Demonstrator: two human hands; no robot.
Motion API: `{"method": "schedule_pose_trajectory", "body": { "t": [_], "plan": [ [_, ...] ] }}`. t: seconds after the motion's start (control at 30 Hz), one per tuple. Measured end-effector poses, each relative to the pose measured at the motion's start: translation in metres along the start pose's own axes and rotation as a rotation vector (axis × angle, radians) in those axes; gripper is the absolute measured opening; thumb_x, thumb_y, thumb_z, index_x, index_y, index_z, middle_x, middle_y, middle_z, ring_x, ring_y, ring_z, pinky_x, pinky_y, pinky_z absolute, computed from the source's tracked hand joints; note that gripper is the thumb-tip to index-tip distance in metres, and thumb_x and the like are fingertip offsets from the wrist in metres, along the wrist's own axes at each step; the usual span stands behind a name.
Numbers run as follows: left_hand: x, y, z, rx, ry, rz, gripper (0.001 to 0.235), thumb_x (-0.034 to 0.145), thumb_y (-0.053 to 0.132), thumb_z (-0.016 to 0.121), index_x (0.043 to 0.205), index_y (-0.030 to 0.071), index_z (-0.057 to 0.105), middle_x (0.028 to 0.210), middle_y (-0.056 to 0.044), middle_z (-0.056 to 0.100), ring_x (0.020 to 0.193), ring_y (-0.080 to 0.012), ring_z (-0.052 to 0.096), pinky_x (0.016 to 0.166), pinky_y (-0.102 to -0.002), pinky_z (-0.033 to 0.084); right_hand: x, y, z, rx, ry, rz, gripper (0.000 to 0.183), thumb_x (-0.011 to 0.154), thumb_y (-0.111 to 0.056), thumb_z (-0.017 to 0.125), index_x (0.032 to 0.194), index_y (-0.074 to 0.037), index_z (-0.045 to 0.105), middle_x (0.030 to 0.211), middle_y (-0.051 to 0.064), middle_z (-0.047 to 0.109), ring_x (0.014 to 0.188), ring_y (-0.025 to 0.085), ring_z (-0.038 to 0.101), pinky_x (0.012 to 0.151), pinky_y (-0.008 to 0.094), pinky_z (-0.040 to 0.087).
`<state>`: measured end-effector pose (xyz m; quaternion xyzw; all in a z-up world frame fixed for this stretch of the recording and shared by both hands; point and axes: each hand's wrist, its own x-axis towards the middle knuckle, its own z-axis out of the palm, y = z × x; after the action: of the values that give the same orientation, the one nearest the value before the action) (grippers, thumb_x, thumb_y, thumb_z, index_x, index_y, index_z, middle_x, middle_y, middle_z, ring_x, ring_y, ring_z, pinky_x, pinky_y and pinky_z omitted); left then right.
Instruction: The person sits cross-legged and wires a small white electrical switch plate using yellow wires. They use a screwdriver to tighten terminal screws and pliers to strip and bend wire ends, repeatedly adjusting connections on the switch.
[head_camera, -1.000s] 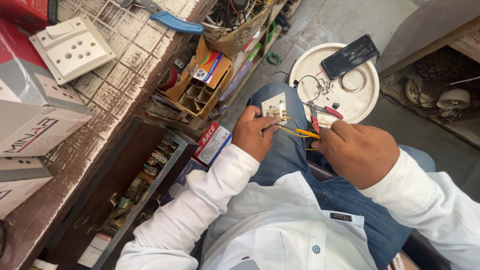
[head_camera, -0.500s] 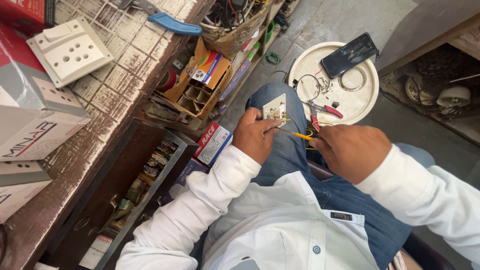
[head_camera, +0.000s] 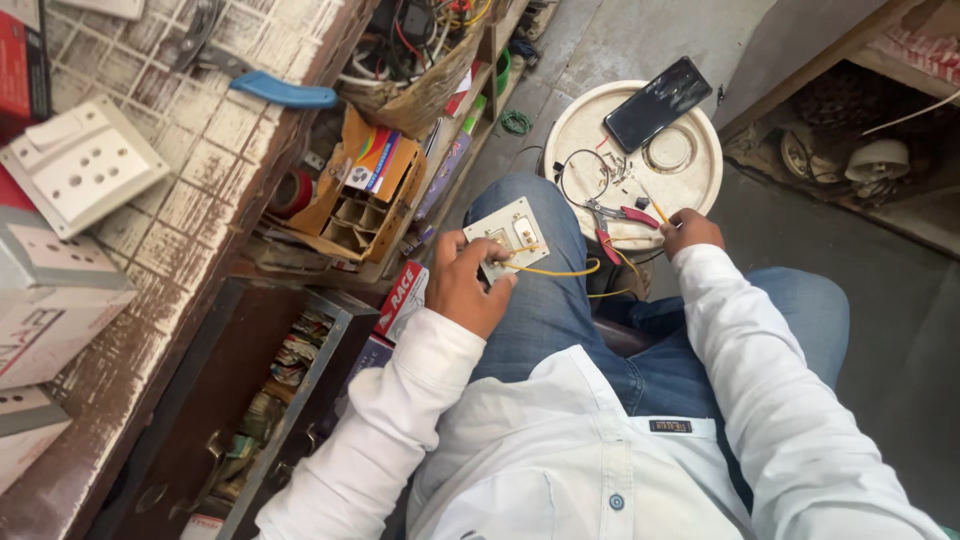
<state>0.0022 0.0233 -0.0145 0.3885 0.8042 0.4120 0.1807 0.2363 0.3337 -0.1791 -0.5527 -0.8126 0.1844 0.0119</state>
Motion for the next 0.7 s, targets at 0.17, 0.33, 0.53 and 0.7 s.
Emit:
{"method": "schedule_pose_trajectory", "body": {
  "t": [0.17, 0.33, 0.53, 0.7],
  "plan": [
    [0.003, 0.010, -0.001, 0.158, 0.156, 0.281, 0.041, 0.059, 0.015, 0.093, 0.089, 0.007, 0.065, 0.142, -0.032, 0.045, 0.130, -0.0511, 0.041, 0.108, -0.056, 0.034, -0.030, -0.038, -0.013, 0.208, 0.143, -0.232, 0.018, 0.096, -0.022, 0.070, 0.109, -0.011, 0.075, 0.110, 0.015, 0.070, 0.103, 0.035, 0.068, 0.092, 0.044, 0.053],
    [0.010, -0.001, 0.011, 0.174, -0.006, 0.251, 0.034, 0.068, 0.013, 0.092, 0.082, 0.009, 0.061, 0.140, -0.019, 0.054, 0.129, -0.0418, 0.050, 0.106, -0.047, 0.043, -0.108, -0.079, -0.025, 0.595, -0.293, -0.616, 0.012, 0.095, -0.014, 0.067, 0.104, -0.007, 0.065, 0.109, 0.011, 0.064, 0.105, 0.026, 0.063, 0.093, 0.034, 0.051],
    [0.007, 0.008, 0.009, 0.110, -0.051, 0.119, 0.044, 0.065, 0.011, 0.091, 0.099, 0.008, 0.064, 0.119, -0.010, 0.059, 0.115, -0.0354, 0.053, 0.097, -0.044, 0.046, -0.118, -0.063, -0.026, 0.672, -0.500, -0.681, 0.010, 0.093, -0.010, 0.064, 0.102, -0.005, 0.063, 0.100, 0.008, 0.068, 0.107, 0.021, 0.065, 0.090, 0.035, 0.051],
    [-0.004, 0.019, 0.004, 0.131, -0.068, 0.140, 0.044, 0.061, 0.012, 0.093, 0.099, 0.010, 0.072, 0.113, -0.011, 0.057, 0.109, -0.0351, 0.053, 0.093, -0.043, 0.047, -0.137, -0.090, -0.044, 1.480, -0.539, -0.393, 0.009, 0.107, -0.014, 0.058, 0.106, -0.005, 0.059, 0.080, 0.005, 0.063, 0.067, 0.011, 0.056, 0.068, 0.026, 0.049]
  ]
}}
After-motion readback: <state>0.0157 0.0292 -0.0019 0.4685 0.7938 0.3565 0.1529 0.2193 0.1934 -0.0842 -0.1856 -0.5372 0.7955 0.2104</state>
